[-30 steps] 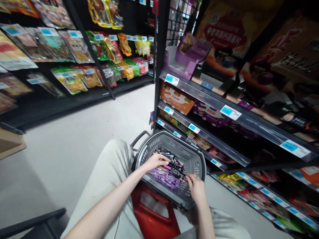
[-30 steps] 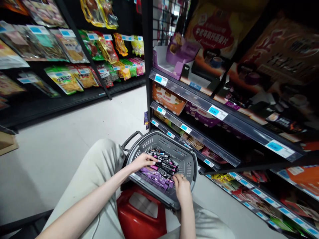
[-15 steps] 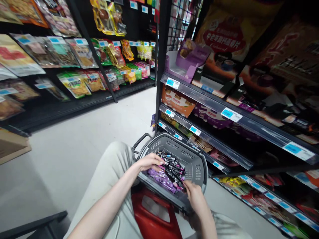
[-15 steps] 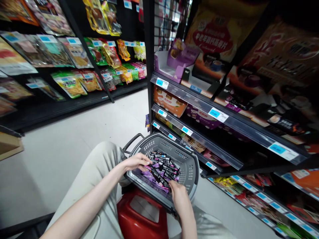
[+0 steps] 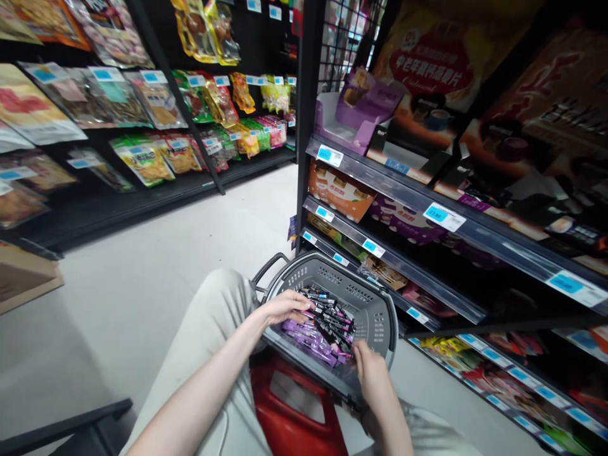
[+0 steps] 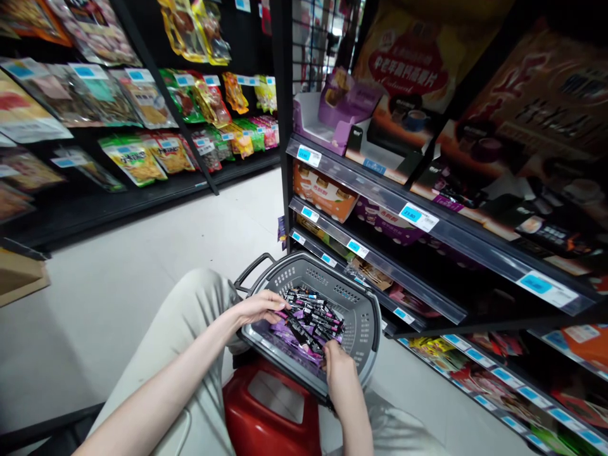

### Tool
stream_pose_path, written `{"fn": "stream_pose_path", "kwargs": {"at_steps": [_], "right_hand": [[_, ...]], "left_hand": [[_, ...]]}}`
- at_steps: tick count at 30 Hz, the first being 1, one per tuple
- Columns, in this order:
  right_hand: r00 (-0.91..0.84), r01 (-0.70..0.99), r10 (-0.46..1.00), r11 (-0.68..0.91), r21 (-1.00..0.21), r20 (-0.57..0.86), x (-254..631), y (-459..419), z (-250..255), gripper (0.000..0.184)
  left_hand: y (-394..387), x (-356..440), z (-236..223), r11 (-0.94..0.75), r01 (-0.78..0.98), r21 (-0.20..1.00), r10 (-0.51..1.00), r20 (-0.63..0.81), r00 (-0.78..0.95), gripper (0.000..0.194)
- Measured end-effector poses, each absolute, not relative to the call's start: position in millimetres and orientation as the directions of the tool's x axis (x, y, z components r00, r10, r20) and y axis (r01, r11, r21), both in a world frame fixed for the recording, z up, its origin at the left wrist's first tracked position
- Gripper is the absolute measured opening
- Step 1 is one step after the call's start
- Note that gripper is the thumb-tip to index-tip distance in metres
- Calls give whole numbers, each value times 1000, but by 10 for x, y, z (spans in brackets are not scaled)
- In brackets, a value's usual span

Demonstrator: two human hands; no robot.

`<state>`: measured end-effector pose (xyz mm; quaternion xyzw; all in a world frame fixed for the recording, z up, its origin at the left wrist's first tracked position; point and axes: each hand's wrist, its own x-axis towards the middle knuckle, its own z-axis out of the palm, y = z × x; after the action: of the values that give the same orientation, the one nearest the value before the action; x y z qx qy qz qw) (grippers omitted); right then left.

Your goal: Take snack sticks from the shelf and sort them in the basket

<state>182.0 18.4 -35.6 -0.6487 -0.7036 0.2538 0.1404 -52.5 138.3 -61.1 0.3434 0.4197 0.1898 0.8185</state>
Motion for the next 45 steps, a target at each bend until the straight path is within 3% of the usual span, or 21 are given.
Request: {"fn": "stream_pose_path", "kwargs": {"at_steps": [3,6,9,15,20,23,26,31,38,45], "right_hand": [[-110,747,981,-26,-664,-162,1805,174,-336,26],[-151,696,983,29,-717,-106,1806,167,-297,26],[-145,682,989,81,-727,-25,1833,172,-292,27],[48,683,993,44,-729,104,1934,209,-398,20],[160,659,975,10,-752,153,2022,238,-428,16],[228,518,969,-36,-854,97,2061,234,-434,16],[292,242,956,-73,-967,1,2083,219,-469,16],[323,-12,935,-150,-989,-146,2085,229,-570,20],[447,146,894,-109,-983,-33,2026,298,-533,16],[336,285,941,-52,-957,50,2053,341,-437,13]], "left_hand": [[1388,-505,-639,684,-37,729,617,-551,562,35],[1395,-493,-660,674,-74,735,650,-542,533,34],[1398,-484,-661,663,-113,740,672,-521,526,32],[1370,-467,-565,634,-146,759,686,-465,559,32],[1321,-438,-549,581,-70,811,647,-408,644,40],[1294,-385,-599,512,-29,859,684,-386,619,39],[1271,-313,-621,389,14,921,767,-332,549,37],[1235,-229,-562,135,118,984,877,-174,448,30],[1196,-187,-531,-14,162,987,911,-54,409,21],[1192,-185,-506,-38,175,984,933,-27,358,21]]}}
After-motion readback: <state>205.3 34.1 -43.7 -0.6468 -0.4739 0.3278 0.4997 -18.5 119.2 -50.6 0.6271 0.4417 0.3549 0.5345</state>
